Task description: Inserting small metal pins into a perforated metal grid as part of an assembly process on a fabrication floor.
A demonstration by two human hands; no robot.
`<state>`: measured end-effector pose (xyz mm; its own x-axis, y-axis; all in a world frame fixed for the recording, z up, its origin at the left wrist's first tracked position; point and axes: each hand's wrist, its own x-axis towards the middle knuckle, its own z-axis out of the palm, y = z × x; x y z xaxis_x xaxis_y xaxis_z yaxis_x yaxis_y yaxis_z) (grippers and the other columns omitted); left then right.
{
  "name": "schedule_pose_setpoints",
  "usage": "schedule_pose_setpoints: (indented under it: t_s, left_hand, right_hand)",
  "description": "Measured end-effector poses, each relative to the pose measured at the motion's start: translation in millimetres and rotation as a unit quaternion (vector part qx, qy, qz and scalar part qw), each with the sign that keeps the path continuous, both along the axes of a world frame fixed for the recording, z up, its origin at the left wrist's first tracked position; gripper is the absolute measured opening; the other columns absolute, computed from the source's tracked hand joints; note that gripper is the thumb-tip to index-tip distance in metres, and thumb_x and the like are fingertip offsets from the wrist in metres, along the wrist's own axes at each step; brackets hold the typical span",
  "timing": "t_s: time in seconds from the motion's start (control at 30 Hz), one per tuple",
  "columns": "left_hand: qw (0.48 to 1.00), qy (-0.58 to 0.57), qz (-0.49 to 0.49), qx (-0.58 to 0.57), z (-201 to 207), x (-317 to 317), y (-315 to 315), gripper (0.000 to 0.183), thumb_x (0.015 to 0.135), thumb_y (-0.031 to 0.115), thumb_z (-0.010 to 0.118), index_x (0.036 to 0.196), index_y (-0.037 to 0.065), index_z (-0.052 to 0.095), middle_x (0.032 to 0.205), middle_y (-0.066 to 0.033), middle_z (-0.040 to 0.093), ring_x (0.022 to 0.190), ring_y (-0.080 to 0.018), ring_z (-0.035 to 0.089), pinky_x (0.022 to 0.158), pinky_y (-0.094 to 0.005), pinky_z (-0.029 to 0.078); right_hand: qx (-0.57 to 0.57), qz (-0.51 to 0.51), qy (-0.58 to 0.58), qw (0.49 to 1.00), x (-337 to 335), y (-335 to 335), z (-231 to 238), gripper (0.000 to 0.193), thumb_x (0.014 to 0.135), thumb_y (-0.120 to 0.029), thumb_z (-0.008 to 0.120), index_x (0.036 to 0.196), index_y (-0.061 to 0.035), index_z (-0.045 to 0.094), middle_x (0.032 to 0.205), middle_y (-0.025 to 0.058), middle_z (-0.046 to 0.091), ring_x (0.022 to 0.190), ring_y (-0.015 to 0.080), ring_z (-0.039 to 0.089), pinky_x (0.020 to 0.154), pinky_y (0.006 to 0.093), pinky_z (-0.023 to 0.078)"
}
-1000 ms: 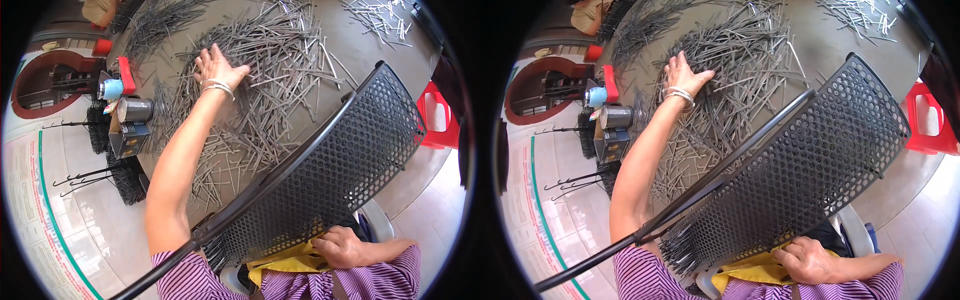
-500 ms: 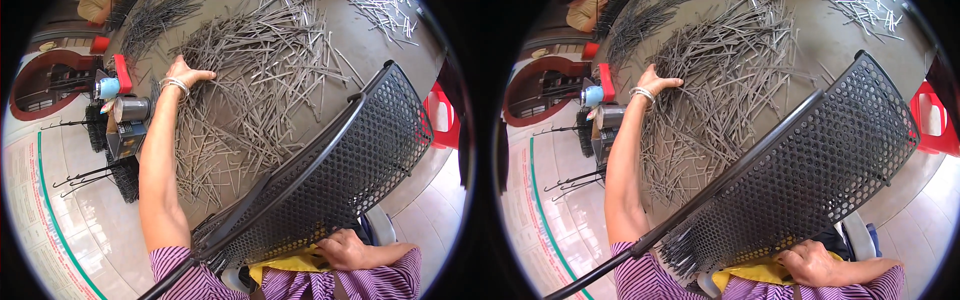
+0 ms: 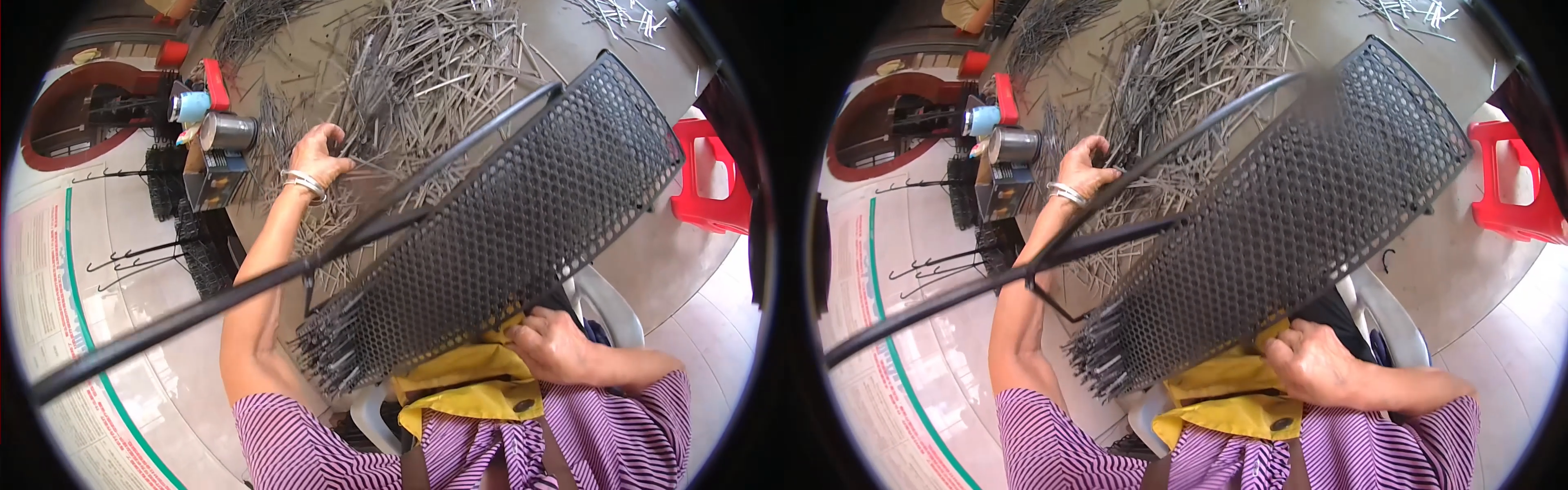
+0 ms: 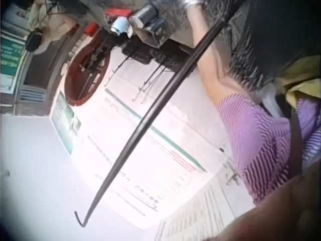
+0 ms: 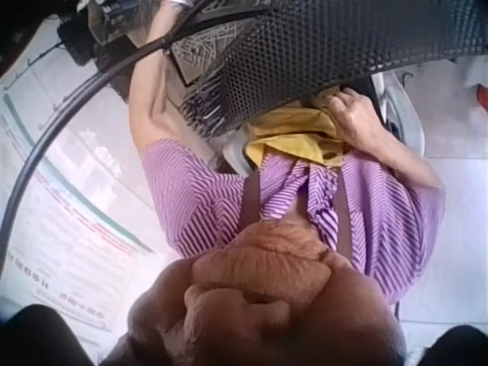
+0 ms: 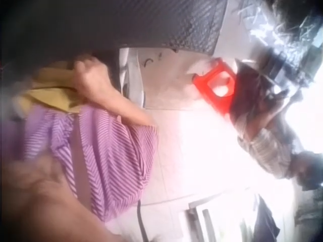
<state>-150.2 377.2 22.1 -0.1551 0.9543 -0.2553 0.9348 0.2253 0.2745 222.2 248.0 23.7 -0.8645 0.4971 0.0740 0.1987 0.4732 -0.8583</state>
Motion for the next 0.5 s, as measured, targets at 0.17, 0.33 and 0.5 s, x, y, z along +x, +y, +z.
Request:
schedule_pose_setpoints:
  t_s: [0.17, 0.33, 0.5]
  left_hand:
    - [0.991, -0.134, -0.020, 0.002, -13, -25, -57, 0.045, 0.055, 0.019, 0.073, 0.094, 0.008, 0.052, 0.088, -0.0080, 0.056, 0.087, -0.0238, 0.054, 0.077, -0.0322, 0.043]
    - [0.997, 0.006, -0.078, -0.013, -5, -9, -60, 0.094, 0.055, 0.039, 0.072, 0.128, 0.004, 0.023, 0.117, -0.0249, 0.038, 0.111, -0.0376, 0.037, 0.092, -0.0402, 0.033]
    - [0.970, 0.162, -0.150, -0.100, 0, 48, -67, 0.115, 0.050, 0.049, 0.072, 0.134, 0.009, 0.004, 0.130, -0.0262, 0.022, 0.120, -0.0403, 0.024, 0.097, -0.0502, 0.021]
  right_hand:
    - [0.041, 0.007, -0.012, 0.999, -5, -4, -4, 0.018, 0.065, -0.007, 0.062, 0.075, 0.0019, 0.051, 0.058, 0.0096, 0.050, 0.052, 0.0261, 0.049, 0.045, 0.0352, 0.041]
    - [0.054, 0.022, -0.032, 0.998, -8, -10, -8, 0.015, 0.063, -0.006, 0.059, 0.070, 0.0016, 0.049, 0.056, 0.0113, 0.049, 0.051, 0.0277, 0.048, 0.046, 0.0365, 0.041]
    - [0.053, 0.038, -0.055, 0.996, -7, -9, -9, 0.012, 0.059, -0.004, 0.056, 0.067, 0.0014, 0.048, 0.056, 0.0136, 0.050, 0.053, 0.0300, 0.049, 0.050, 0.0382, 0.042]
